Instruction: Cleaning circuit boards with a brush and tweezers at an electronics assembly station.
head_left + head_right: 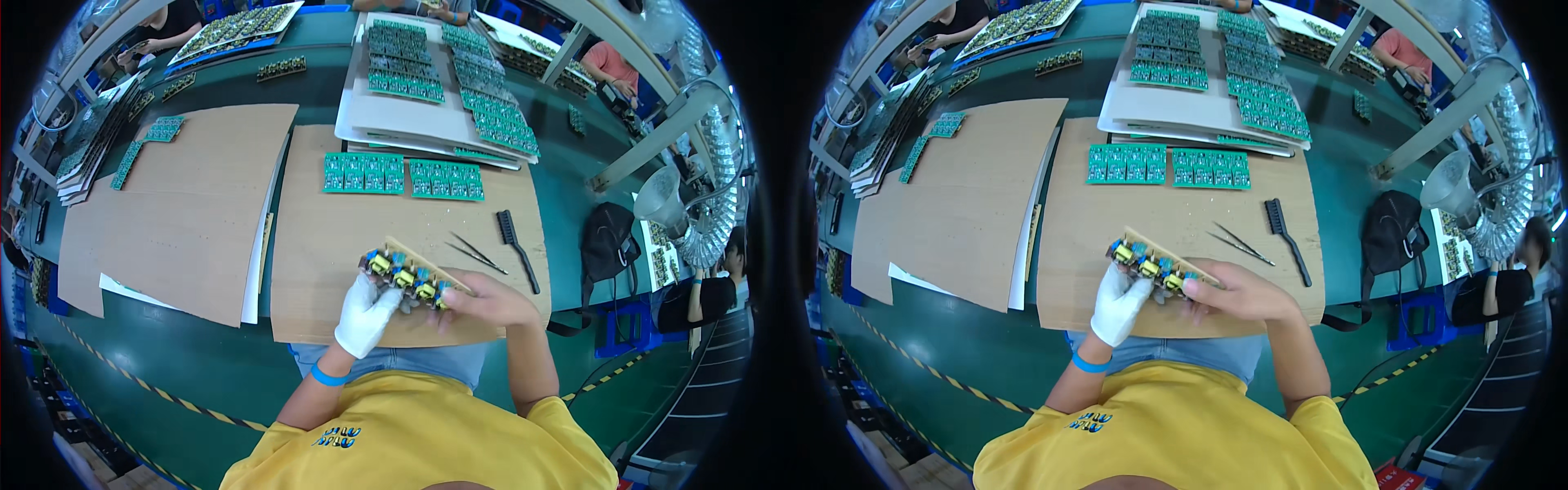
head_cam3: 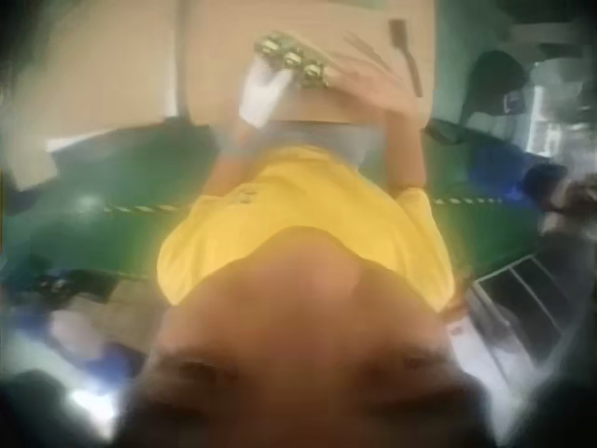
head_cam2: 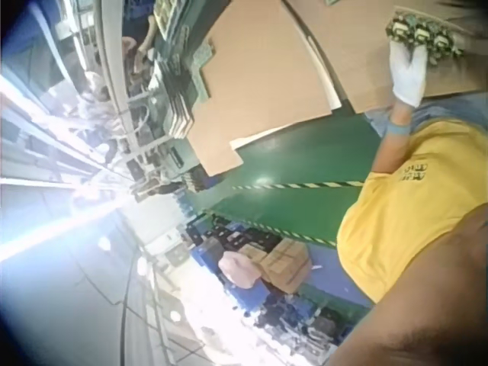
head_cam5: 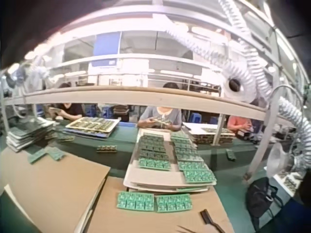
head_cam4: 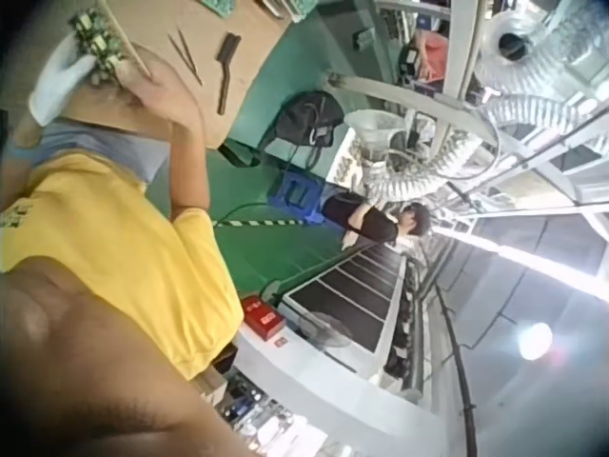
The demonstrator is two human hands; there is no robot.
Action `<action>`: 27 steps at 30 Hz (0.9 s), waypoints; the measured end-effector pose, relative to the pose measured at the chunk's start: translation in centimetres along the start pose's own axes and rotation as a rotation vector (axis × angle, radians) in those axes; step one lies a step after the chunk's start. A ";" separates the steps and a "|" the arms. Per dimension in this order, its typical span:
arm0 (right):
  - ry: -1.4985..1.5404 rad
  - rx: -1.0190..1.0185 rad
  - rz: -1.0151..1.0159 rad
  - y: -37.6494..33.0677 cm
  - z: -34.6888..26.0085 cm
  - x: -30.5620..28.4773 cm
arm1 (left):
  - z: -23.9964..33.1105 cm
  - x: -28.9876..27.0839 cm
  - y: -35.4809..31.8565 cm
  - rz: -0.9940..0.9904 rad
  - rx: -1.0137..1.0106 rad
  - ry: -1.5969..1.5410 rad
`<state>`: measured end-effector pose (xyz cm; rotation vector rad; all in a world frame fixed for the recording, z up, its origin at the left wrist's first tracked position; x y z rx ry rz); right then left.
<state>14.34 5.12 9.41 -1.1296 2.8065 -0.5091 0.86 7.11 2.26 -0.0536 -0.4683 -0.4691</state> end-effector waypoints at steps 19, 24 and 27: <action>-1.541 -0.434 0.781 8.6 -13.3 -13.1 | 7.6 0.9 -3.3 0.106 0.106 0.415; -1.583 -0.361 0.894 7.1 -13.9 -11.7 | 19.5 -0.2 0.8 0.403 0.545 0.796; -1.566 -0.333 0.887 6.9 -14.6 -11.3 | 21.7 -4.9 7.6 0.726 0.514 1.093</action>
Point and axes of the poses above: each hand's wrist, its own y-axis towards the middle knuckle, its own x-axis out of the palm, z = x × y, the point moved 10 cm from there along y, towards the middle knuckle, and after that the axes turned 6 degrees about -z, right-handed, at the moved point
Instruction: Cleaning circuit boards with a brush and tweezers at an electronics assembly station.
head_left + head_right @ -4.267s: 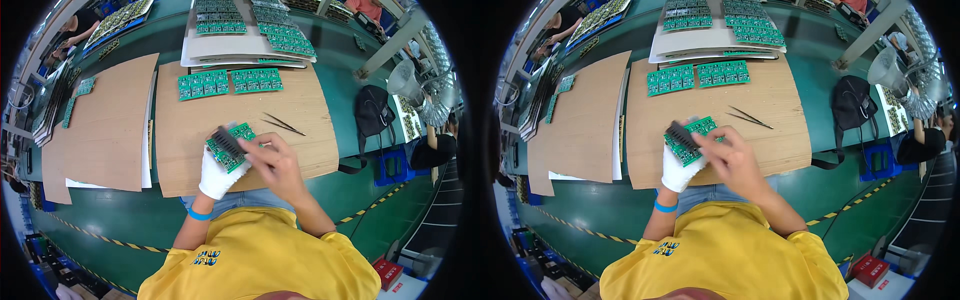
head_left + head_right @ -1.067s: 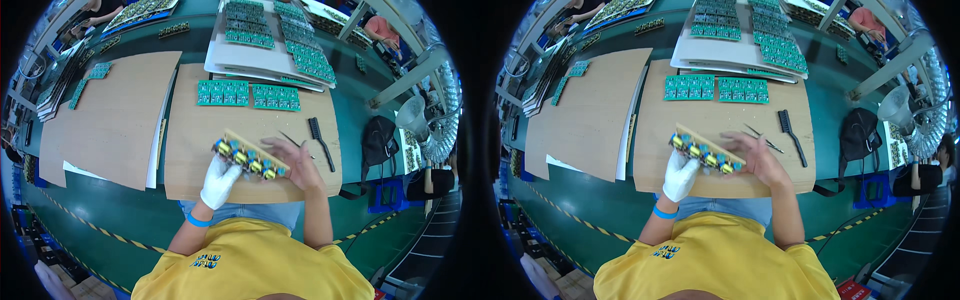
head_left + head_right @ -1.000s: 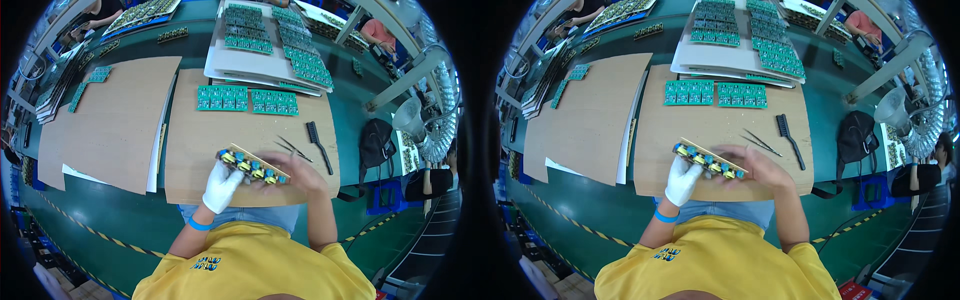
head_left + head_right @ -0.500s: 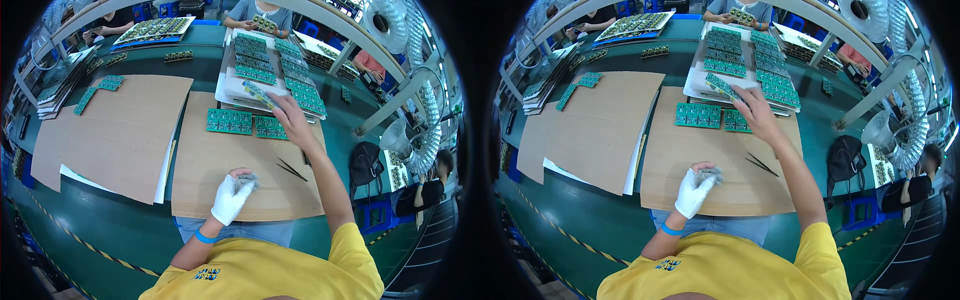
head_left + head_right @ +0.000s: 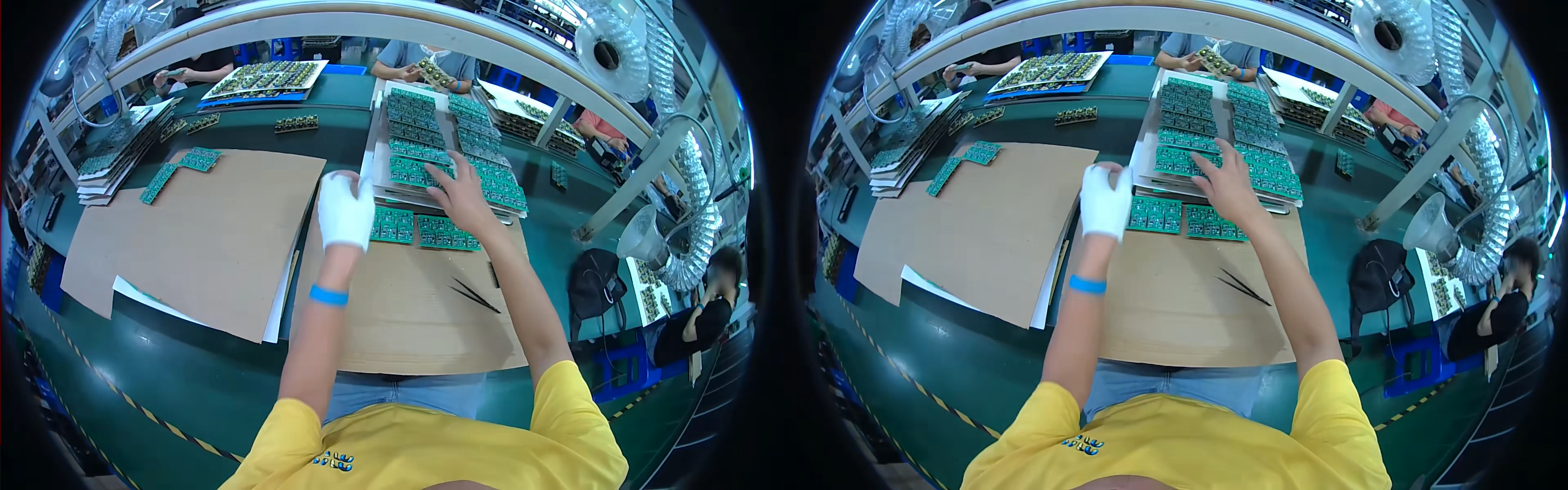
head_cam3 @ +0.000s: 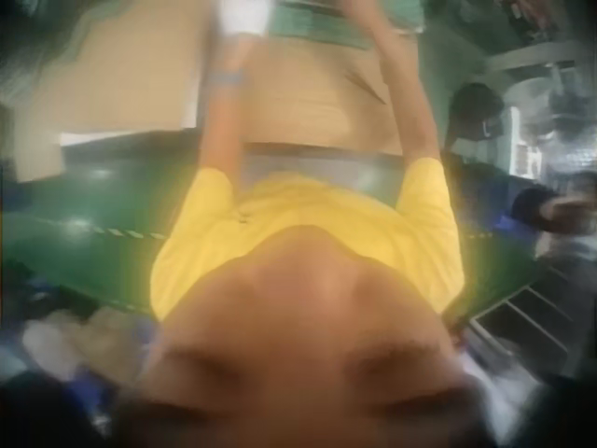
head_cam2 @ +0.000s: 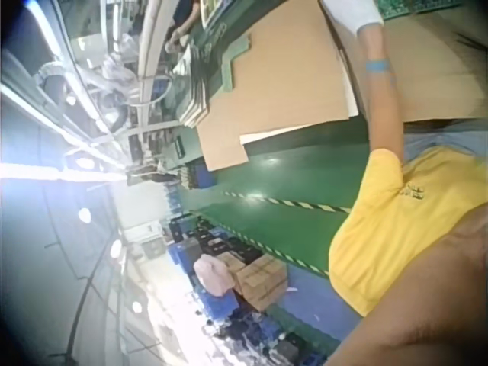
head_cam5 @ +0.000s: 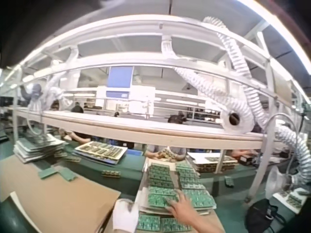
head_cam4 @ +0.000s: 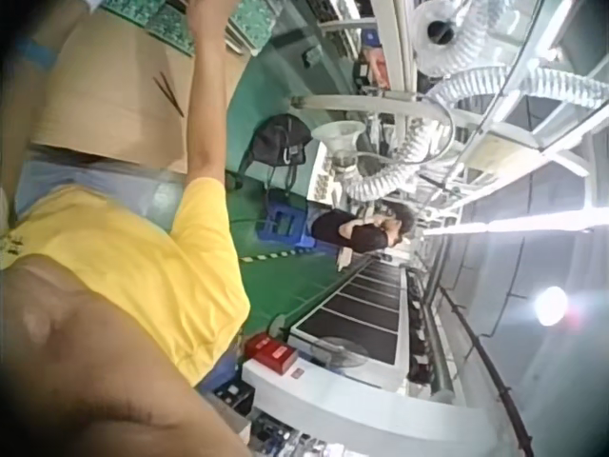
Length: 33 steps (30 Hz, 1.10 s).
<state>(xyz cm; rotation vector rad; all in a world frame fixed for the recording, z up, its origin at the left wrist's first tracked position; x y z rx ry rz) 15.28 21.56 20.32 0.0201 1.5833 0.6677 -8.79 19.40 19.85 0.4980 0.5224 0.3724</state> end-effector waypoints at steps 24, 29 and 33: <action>0.038 -0.043 -0.083 7.9 3.0 5.4 | -8.5 12.1 4.1 -0.136 0.014 -0.299; 0.232 -0.051 0.008 2.6 0.2 2.4 | -9.3 11.2 3.8 -0.097 -0.005 -0.297; 0.261 -0.028 -0.216 -5.9 -0.1 5.3 | -8.4 10.9 3.6 -0.074 -0.045 -0.276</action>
Point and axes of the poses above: each hand's wrist, its own y-axis towards the middle knuckle, its own x-axis out of the palm, z = x × y, the point moved 10 cm from there along y, towards the middle knuckle, and after that the axes turned 6 degrees about -z, right-handed, at the moved point
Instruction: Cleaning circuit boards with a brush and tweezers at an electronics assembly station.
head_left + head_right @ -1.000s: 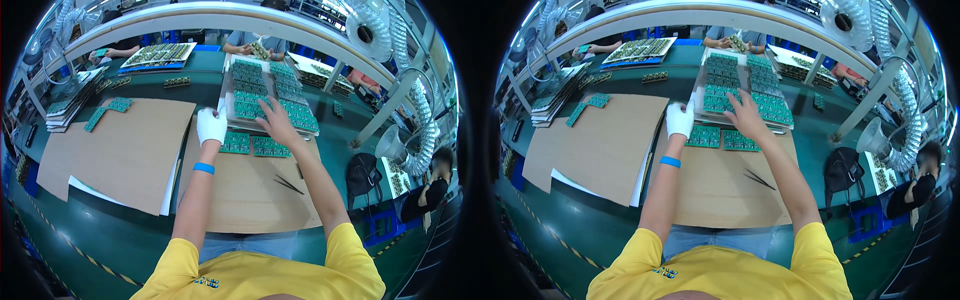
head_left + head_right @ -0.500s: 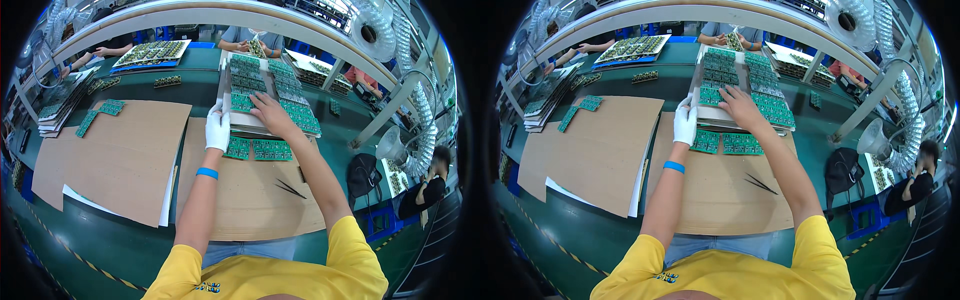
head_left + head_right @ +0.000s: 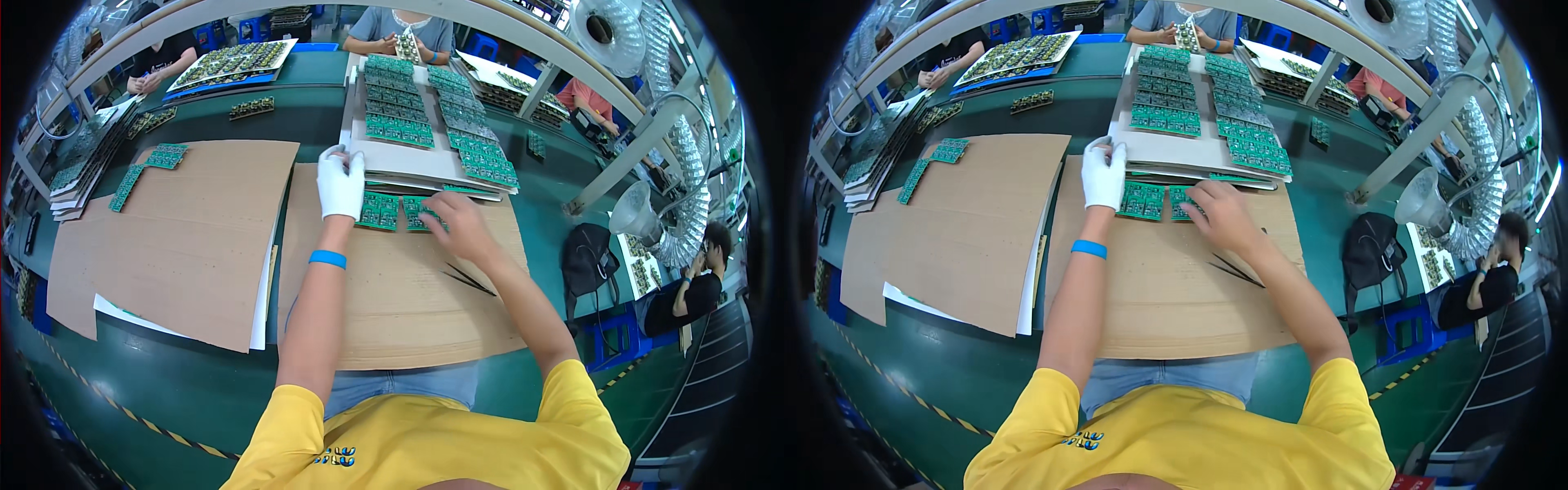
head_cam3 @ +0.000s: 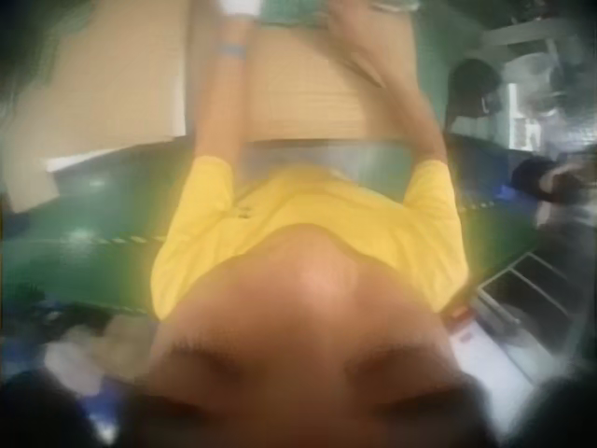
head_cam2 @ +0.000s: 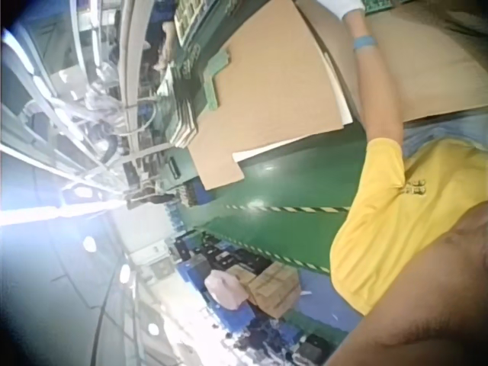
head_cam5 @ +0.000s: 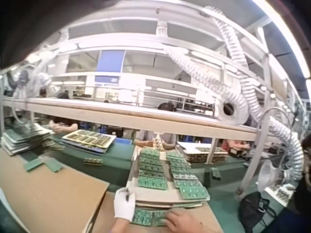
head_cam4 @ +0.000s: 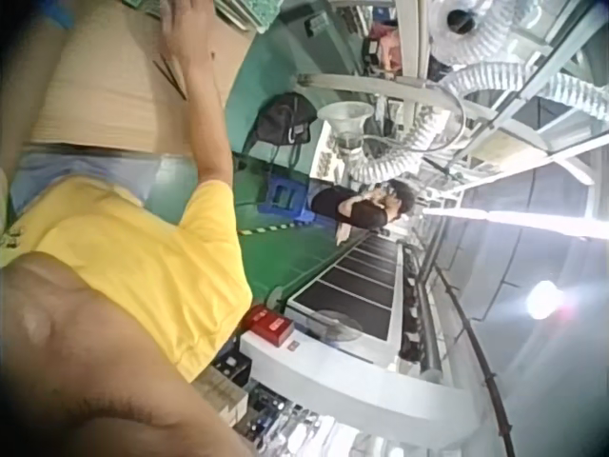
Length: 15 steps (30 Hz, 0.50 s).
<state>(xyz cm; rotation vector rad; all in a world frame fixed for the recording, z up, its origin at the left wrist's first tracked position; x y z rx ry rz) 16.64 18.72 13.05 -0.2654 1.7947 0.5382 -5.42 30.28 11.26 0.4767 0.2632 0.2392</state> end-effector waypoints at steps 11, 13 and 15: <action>-0.087 0.193 0.012 -5.5 4.0 -0.2 | 1.2 -0.8 -2.1 0.041 -0.109 0.220; 0.018 0.223 -0.038 -6.0 3.4 -0.9 | 0.1 -0.7 -2.0 -0.029 -0.219 0.218; -0.033 0.047 0.111 -6.6 0.9 -3.2 | -0.6 -0.4 -2.1 -0.064 -0.271 0.216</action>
Point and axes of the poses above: each hand's wrist, its own y-axis towards the middle knuckle, its own x-axis out of the palm, z = x × y, the point moved 10 cm from there along y, towards the middle knuckle, and after that the axes turned 6 degrees about -z, right-handed, at the moved point
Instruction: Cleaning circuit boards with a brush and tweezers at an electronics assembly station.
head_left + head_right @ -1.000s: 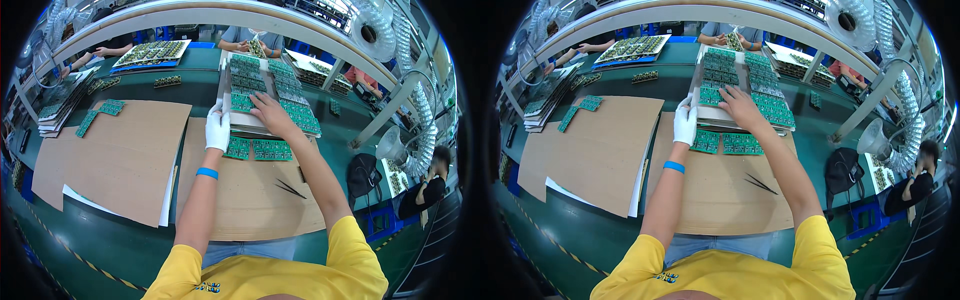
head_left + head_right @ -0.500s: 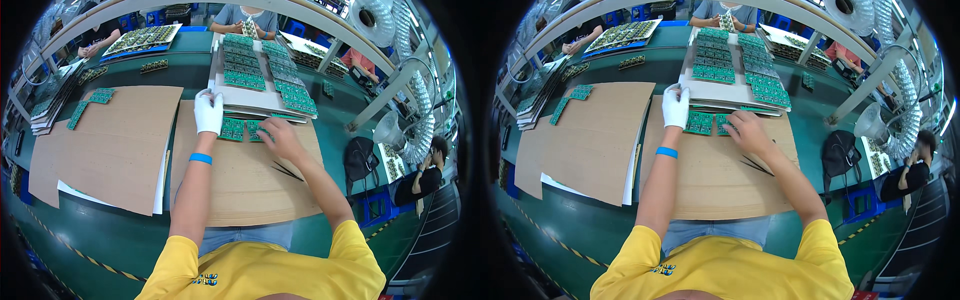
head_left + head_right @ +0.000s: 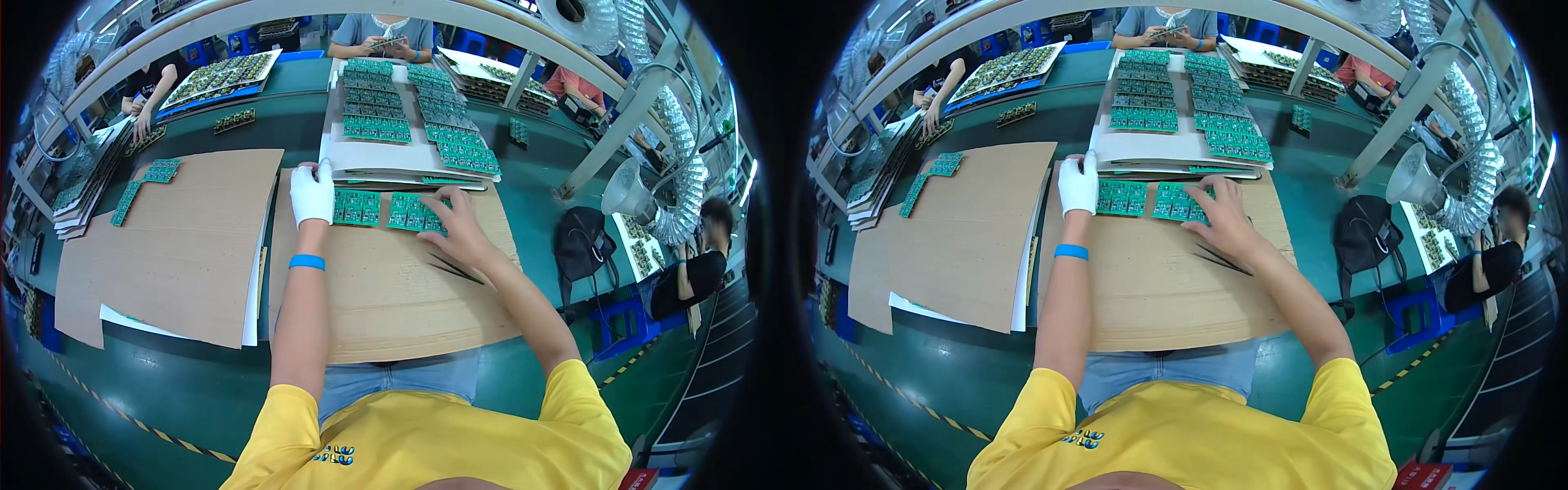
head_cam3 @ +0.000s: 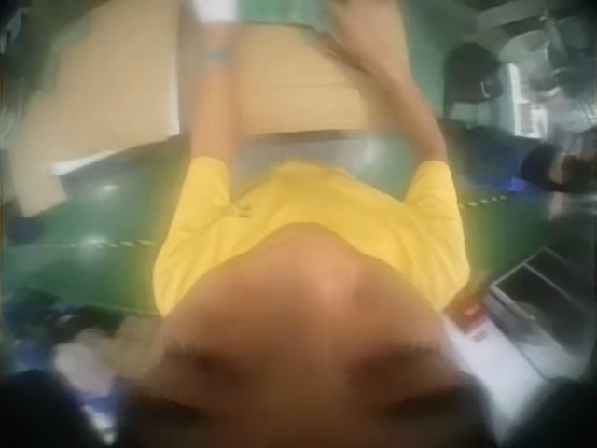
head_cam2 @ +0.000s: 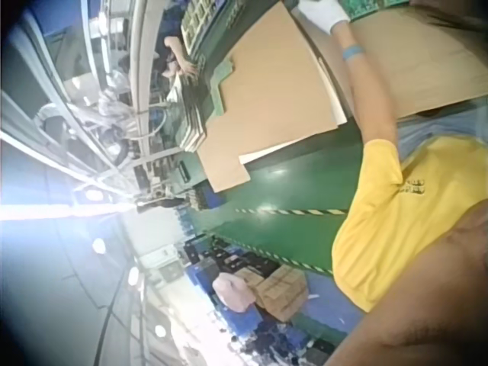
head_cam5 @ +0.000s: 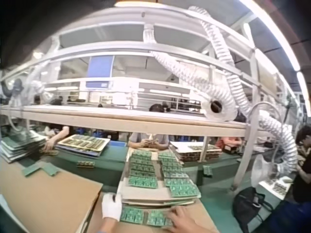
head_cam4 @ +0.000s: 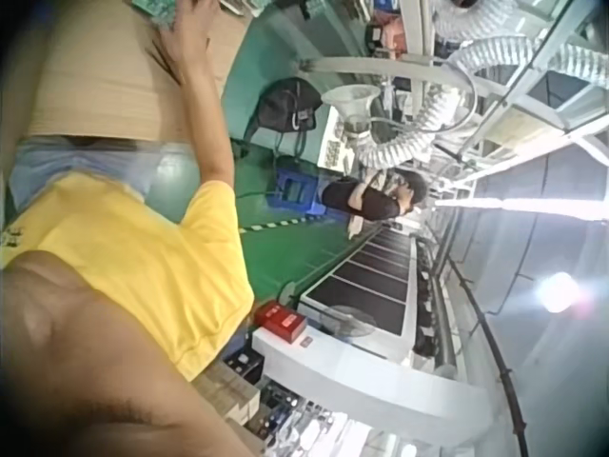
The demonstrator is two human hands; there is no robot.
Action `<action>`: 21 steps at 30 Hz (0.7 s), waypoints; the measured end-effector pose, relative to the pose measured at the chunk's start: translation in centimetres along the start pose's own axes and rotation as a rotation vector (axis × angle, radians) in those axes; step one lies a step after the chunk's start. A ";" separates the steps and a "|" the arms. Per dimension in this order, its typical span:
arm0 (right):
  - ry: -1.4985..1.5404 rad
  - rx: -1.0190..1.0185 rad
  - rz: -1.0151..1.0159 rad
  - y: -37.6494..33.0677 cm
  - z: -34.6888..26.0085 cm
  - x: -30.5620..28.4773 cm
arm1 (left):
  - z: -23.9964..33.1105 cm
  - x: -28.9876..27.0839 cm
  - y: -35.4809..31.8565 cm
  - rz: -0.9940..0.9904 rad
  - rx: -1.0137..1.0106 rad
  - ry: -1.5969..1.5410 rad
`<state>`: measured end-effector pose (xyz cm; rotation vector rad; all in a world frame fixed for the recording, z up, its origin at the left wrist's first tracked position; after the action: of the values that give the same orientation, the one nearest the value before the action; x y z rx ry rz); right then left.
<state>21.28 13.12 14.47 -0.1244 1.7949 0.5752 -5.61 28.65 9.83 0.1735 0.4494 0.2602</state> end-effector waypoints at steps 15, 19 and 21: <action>-0.149 -0.151 0.236 12.1 -1.2 -0.1 | 1.2 1.2 0.4 0.000 0.298 -0.199; -0.135 -0.106 0.239 13.7 -0.6 0.3 | 0.9 1.3 1.2 0.028 0.287 -0.258; -0.044 -0.058 0.198 14.2 0.5 0.6 | 0.8 1.7 1.5 0.018 0.275 -0.238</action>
<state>16.28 25.81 18.35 0.0270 1.7594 0.7663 -4.10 30.48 10.15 0.4724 0.2456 0.1914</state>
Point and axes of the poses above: each hand's wrist, its own y-axis towards the middle knuckle, its own x-axis out of the palm, z = x × y, the point moved 10 cm from there along y, towards the middle knuckle, and after that the axes turned 6 degrees about -z, right-handed, at the moved point
